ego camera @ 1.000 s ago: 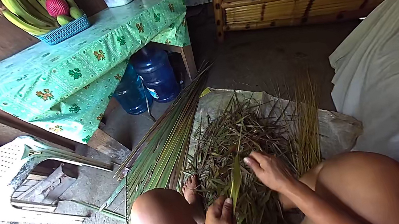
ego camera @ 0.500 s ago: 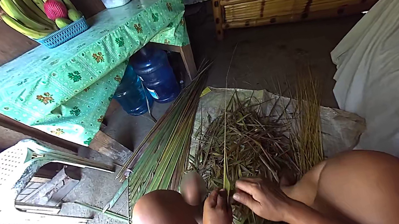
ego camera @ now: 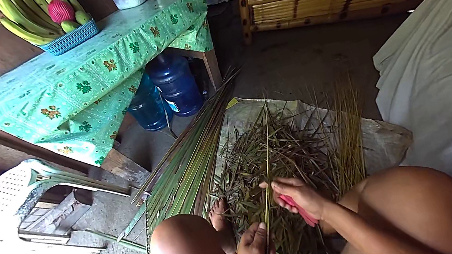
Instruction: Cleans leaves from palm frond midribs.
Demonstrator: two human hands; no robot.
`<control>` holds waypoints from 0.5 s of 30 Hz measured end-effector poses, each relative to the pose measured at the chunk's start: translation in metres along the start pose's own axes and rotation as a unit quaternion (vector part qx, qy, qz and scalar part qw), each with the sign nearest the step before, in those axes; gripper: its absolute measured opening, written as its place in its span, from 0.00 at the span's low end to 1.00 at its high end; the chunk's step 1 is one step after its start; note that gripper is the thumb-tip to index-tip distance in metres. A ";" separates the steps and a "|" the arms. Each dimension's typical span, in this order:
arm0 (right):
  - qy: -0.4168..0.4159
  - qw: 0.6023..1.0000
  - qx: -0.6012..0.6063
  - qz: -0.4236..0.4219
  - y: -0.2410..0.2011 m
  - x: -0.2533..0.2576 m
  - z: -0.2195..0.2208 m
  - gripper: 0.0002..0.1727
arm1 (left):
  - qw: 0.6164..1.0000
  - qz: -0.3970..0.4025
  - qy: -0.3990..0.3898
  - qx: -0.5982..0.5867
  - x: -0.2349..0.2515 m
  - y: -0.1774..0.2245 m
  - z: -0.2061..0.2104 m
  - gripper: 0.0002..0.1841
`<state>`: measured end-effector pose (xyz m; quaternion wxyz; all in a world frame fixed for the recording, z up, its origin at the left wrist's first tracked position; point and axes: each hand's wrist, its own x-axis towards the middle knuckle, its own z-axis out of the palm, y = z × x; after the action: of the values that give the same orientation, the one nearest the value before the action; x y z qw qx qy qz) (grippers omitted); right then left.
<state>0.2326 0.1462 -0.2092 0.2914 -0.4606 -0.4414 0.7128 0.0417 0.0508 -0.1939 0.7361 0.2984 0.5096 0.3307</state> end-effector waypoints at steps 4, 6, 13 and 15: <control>0.092 0.991 -0.066 -0.073 -0.006 0.008 -0.017 0.18 | 1.000 0.010 -0.009 0.024 -0.010 -0.013 -0.009 0.16; 0.088 0.975 -0.176 -0.100 -0.003 0.002 -0.016 0.16 | 1.000 0.014 0.012 0.025 -0.011 -0.015 -0.011 0.17; -0.027 0.865 -0.443 -0.234 0.020 -0.030 0.020 0.23 | 0.992 0.026 0.116 0.047 0.007 0.003 0.001 0.13; 0.012 0.850 -0.458 -0.259 0.021 -0.024 0.015 0.23 | 0.993 0.032 0.108 0.044 0.008 0.003 0.003 0.13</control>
<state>0.2284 0.1117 -0.2157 0.2274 -0.4193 -0.8175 0.3228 0.0457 0.0583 -0.1953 0.6519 0.3091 0.5905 0.3616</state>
